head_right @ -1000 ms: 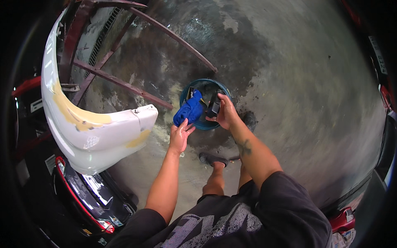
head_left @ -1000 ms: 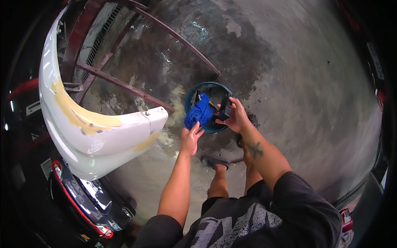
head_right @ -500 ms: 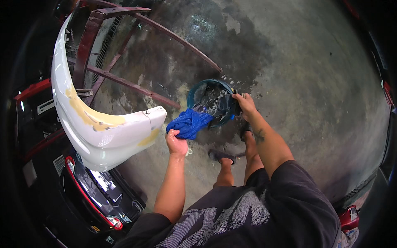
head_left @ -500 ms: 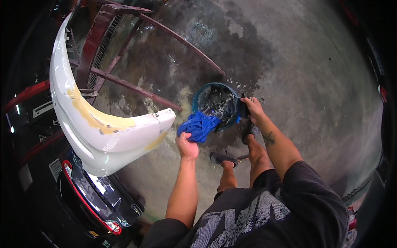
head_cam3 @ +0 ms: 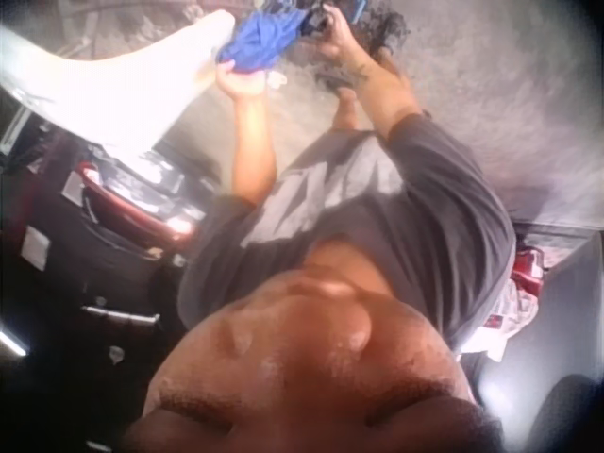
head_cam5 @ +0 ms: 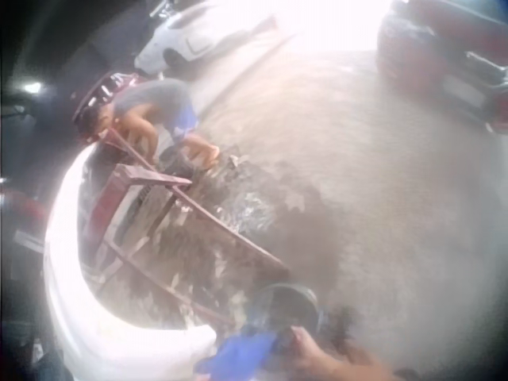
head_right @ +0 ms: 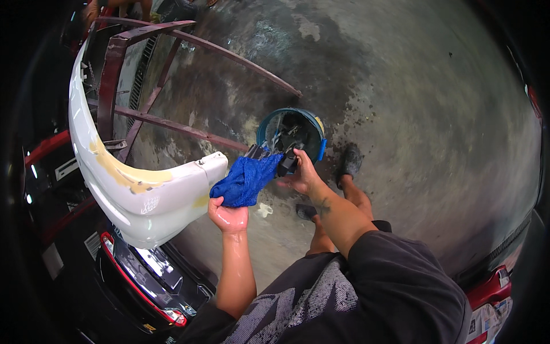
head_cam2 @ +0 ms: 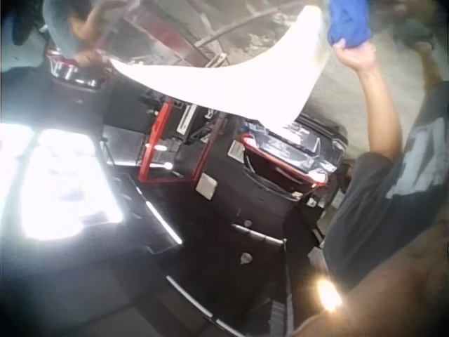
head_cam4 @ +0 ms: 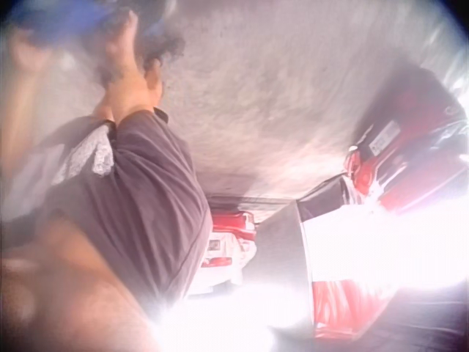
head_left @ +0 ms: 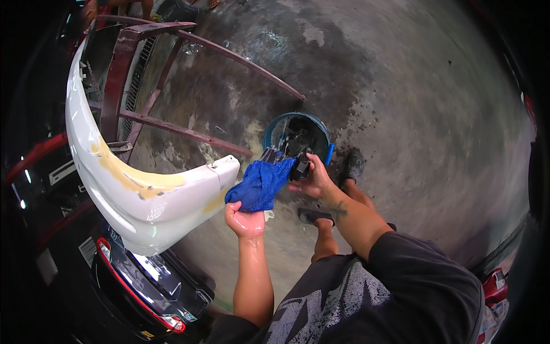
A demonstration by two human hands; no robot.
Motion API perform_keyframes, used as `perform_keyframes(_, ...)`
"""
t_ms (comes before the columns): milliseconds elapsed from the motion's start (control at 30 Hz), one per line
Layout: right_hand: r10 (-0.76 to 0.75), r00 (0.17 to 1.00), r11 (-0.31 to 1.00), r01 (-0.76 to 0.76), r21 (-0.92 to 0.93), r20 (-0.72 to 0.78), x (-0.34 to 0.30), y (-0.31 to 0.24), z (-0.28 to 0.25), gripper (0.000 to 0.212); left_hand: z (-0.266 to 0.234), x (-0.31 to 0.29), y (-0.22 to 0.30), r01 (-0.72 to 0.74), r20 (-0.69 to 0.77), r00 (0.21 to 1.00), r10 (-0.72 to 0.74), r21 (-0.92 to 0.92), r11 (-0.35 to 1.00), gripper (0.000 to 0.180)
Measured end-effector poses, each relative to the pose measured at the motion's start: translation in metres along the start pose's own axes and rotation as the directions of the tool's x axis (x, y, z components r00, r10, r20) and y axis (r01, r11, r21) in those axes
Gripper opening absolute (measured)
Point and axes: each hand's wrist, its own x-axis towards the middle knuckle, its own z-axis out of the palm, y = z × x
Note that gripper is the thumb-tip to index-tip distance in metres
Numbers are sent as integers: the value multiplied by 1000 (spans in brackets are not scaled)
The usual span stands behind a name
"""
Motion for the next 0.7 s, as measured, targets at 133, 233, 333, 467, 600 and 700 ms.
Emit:
perform_keyframes(133, -259, 960, 935, 221, -277, -106, 25, -29, -5, 43, 1, -7, 2, 14, 29, 999, -16, 44, 999, 67)
perform_keyframes(233, -375, 912, 883, 298, -363, -163, 22, -61, -6, 39, 0, -8, 4, 17, 53, 998, -20, 65, 998, 67)
perform_keyframes(333, -448, 877, 819, 325, -473, -173, 10, -76, 4, 41, -6, -10, 4, 33, 44, 998, -38, 106, 994, 64)
perform_keyframes(467, -470, 790, 855, 296, -426, -393, 16, -88, 12, 46, -7, -12, 1, 63, 49, 996, -71, 139, 988, 60)
perform_keyframes(600, -390, 779, 917, 376, -133, -492, 38, -100, -1, 58, 12, -23, -13, 37, 20, 999, -41, 170, 985, 58)
perform_keyframes(700, -439, 685, 875, 474, -101, -582, 48, -138, -46, 60, 17, -28, -4, -25, 63, 998, 16, 140, 990, 57)
